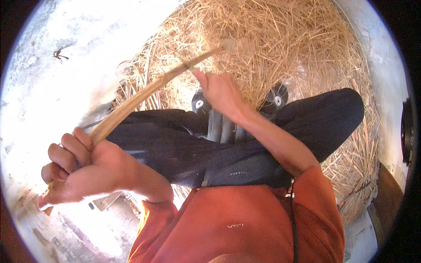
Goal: The person whittles a thin bamboo stick with a small knife, shaving off narrow strips from the outer surface while holding the stick in one hand and manipulating the knife with the other.
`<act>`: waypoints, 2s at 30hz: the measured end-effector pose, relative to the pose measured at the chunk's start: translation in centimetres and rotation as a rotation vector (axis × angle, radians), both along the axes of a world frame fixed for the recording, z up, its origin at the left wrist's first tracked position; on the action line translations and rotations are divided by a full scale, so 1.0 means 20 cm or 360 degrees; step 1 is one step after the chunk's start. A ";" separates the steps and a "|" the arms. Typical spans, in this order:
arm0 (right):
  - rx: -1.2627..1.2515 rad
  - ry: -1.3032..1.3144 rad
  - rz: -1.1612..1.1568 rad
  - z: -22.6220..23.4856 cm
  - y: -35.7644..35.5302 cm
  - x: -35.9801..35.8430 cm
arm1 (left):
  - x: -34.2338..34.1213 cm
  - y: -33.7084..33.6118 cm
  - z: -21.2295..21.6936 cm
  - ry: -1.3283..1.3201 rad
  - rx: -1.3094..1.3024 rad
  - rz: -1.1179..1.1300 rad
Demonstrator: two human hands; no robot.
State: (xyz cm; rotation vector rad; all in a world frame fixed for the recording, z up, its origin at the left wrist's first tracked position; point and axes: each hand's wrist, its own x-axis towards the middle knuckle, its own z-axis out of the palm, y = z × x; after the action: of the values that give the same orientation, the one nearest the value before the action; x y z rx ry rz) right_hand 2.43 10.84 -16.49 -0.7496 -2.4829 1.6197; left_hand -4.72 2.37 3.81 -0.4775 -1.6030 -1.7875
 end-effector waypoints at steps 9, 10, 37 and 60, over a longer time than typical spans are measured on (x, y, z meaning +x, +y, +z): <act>0.0075 -0.0018 0.0059 -0.04 0.06 -0.07 | 0.02 0.02 0.02 -0.0009 -0.0001 0.0113; 0.0106 0.0043 0.0008 -0.06 0.06 -0.07 | 0.05 0.02 0.02 -0.0030 0.0039 0.0137; 0.0334 -0.0063 0.0068 -0.04 0.03 0.07 | 0.03 -0.08 -0.04 0.0360 -0.0180 -0.0255; 0.0250 0.0136 -0.0086 -0.02 0.11 0.09 | 0.01 0.04 0.01 0.0397 -0.0131 -0.0337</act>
State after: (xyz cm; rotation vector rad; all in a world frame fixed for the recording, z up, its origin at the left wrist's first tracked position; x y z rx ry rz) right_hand 4.32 13.01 -16.97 -0.7050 -2.4715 1.3892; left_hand -4.61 3.12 3.97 -0.9013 -1.4990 -1.7373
